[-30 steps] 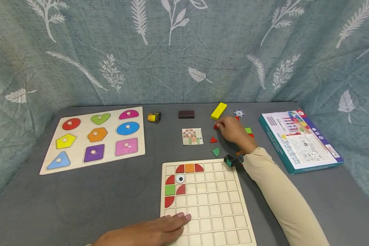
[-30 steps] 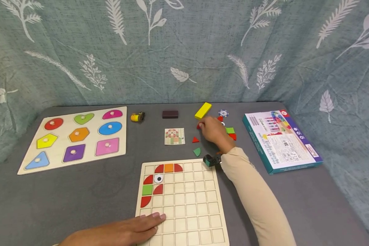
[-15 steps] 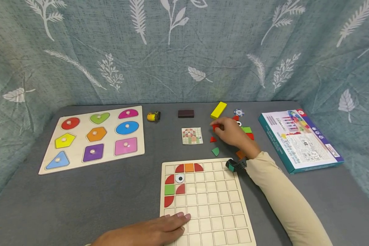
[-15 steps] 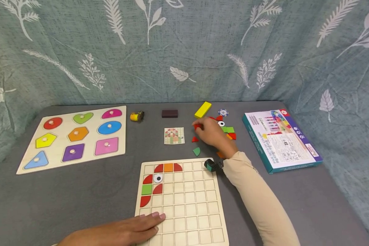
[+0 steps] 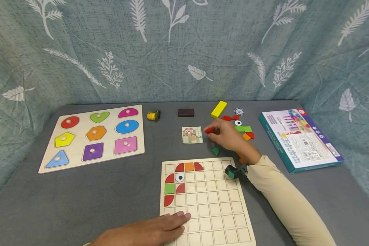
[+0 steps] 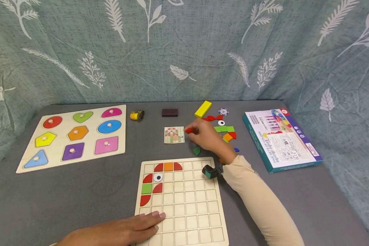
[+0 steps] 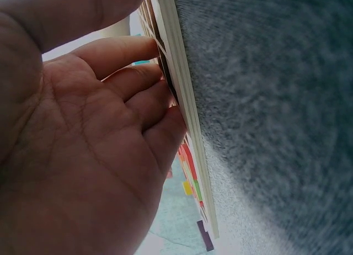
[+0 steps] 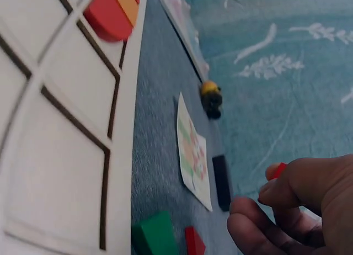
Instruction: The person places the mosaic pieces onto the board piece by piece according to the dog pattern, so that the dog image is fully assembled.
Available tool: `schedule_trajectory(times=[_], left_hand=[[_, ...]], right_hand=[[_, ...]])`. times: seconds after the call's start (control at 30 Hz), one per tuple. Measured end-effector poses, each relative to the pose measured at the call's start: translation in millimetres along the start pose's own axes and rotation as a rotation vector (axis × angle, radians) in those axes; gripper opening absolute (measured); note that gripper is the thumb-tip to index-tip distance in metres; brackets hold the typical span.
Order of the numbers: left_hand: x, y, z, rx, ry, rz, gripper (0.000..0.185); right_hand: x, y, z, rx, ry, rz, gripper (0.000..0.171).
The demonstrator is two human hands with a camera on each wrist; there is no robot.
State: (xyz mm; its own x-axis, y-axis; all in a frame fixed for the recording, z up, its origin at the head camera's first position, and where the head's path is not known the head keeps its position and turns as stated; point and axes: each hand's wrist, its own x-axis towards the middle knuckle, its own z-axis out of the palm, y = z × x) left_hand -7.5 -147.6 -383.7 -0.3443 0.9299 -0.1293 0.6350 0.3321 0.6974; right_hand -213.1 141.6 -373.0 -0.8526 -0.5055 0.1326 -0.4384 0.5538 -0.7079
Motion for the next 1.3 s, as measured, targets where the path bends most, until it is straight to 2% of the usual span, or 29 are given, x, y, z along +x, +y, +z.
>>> schedule_trajectory(times=[0.13, 0.27, 0.47, 0.77, 0.9, 1.0, 1.17, 1.3], left_hand=[[0.2, 0.2, 0.0, 0.014, -0.001, 0.004, 0.069], [0.4, 0.3, 0.0, 0.0, -0.004, 0.002, 0.07], [-0.4, 0.3, -0.4, -0.021, -0.02, -0.013, 0.071], [-0.6, 1.6, -0.6, -0.058, -0.019, -0.034, 0.074], [-0.4, 1.8, -0.7, -0.067, -0.015, -0.024, 0.073], [0.3, 2.4, -1.2, -0.071, -0.012, -0.027, 0.073], [0.8, 2.8, -2.2, -0.07, -0.014, -0.026, 0.074], [0.4, 2.8, -2.5, -0.062, -0.015, -0.017, 0.073]], right_hand=[[-3, -6, 4, 0.065, -0.026, -0.011, 0.022], [-6, -11, 9, 0.118, -0.039, -0.023, 0.015], [-8, -14, 14, 0.137, -0.067, -0.038, 0.011], [-15, -22, 20, 0.148, -0.089, -0.019, 0.018], [-19, -25, 23, 0.132, -0.099, -0.069, 0.011], [-22, -28, 25, 0.141, -0.109, -0.134, 0.013], [-26, -34, 28, 0.181, -0.159, -0.175, 0.018], [-29, -40, 33, 0.205, -0.233, -0.13, 0.017]])
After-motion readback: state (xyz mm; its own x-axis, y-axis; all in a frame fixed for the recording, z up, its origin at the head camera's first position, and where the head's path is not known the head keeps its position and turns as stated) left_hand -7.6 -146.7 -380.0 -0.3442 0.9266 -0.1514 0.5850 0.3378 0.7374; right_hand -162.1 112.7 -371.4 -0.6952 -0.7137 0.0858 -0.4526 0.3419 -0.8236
